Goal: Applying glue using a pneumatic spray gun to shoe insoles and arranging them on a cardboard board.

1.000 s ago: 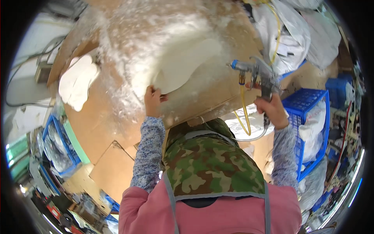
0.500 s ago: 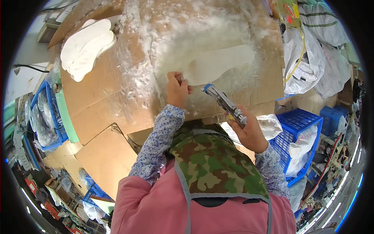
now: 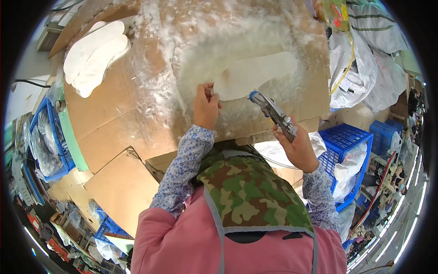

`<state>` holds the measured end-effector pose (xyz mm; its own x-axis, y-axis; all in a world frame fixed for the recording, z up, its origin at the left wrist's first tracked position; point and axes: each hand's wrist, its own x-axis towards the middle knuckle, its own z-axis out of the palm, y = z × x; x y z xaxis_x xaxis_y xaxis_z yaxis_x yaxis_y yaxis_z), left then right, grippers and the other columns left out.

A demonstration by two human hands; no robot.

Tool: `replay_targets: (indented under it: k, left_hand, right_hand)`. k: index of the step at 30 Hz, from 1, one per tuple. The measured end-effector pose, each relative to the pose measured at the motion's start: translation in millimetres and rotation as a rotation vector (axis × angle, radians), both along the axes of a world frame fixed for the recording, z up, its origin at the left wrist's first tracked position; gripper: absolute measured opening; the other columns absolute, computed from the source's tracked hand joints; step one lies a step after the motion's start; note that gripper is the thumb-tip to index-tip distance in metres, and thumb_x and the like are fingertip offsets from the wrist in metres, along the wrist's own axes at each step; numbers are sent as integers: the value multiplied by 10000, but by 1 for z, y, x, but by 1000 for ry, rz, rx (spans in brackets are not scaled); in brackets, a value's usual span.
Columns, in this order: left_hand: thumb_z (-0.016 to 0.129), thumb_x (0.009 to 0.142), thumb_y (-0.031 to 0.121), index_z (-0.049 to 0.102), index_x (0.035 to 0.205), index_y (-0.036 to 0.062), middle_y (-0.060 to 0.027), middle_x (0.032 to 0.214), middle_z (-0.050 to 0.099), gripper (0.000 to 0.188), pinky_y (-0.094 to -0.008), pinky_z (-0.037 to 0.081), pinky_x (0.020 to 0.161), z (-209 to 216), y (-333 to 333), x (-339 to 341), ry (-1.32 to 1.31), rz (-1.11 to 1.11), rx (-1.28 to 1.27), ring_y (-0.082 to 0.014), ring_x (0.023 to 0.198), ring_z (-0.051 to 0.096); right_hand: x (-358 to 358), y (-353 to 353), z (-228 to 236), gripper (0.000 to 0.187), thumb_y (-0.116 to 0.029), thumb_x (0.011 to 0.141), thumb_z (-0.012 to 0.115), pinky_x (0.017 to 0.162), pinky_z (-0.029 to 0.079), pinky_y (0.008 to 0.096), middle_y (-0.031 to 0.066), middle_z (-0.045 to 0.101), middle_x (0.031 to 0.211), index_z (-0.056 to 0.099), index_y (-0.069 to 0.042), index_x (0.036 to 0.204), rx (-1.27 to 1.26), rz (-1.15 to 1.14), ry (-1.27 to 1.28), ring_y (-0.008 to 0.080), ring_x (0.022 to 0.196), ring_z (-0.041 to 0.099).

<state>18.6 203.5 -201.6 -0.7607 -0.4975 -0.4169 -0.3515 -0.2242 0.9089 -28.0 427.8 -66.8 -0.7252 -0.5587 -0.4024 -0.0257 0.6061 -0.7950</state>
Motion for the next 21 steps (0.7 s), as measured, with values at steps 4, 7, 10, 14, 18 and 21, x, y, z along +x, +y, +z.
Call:
replay_targets:
  k: [4,7,10,14,18,21]
  left_hand:
    - [496,829,-21,454,1137,-10,-81,849,503,311,-207,410,397,1,1,0,18,-15,-22,-101,560,546]
    - [499,829,-21,452,1133,-7,-70,839,487,308,-204,402,398,1,2,0,32,-8,-31,-98,559,541]
    - [493,832,-19,462,1122,27,-48,801,484,295,-211,392,412,0,4,0,61,19,23,-91,562,524]
    - [498,831,-21,460,1121,30,-37,796,476,297,-207,380,418,-2,5,1,79,27,39,-82,566,516]
    - [493,833,-24,455,1116,23,-27,815,456,289,-195,372,429,-2,6,0,103,38,52,-75,573,505]
    - [487,838,-22,452,1117,22,-22,821,452,285,-192,372,438,-3,7,0,113,48,74,-73,583,503]
  right_hand:
    - [-6,6,-3,302,-35,844,546,665,472,318,135,644,870,461,1,1132,-10,-65,28,252,769,623]
    - [-13,12,-4,304,-36,842,548,657,471,306,137,645,874,461,4,1131,1,-67,52,243,771,624]
    - [-20,19,-6,295,-35,839,552,664,473,306,138,646,875,463,11,1117,19,-72,108,242,778,629]
    - [-27,25,-10,291,-39,839,555,675,474,317,132,646,873,463,17,1109,10,-132,160,244,787,633]
    - [-38,32,-11,295,-50,843,556,697,472,325,127,644,872,462,20,1113,8,-134,242,249,810,633]
    - [-43,39,-10,291,-60,846,554,712,470,325,129,643,879,464,19,1112,38,-159,263,251,823,628]
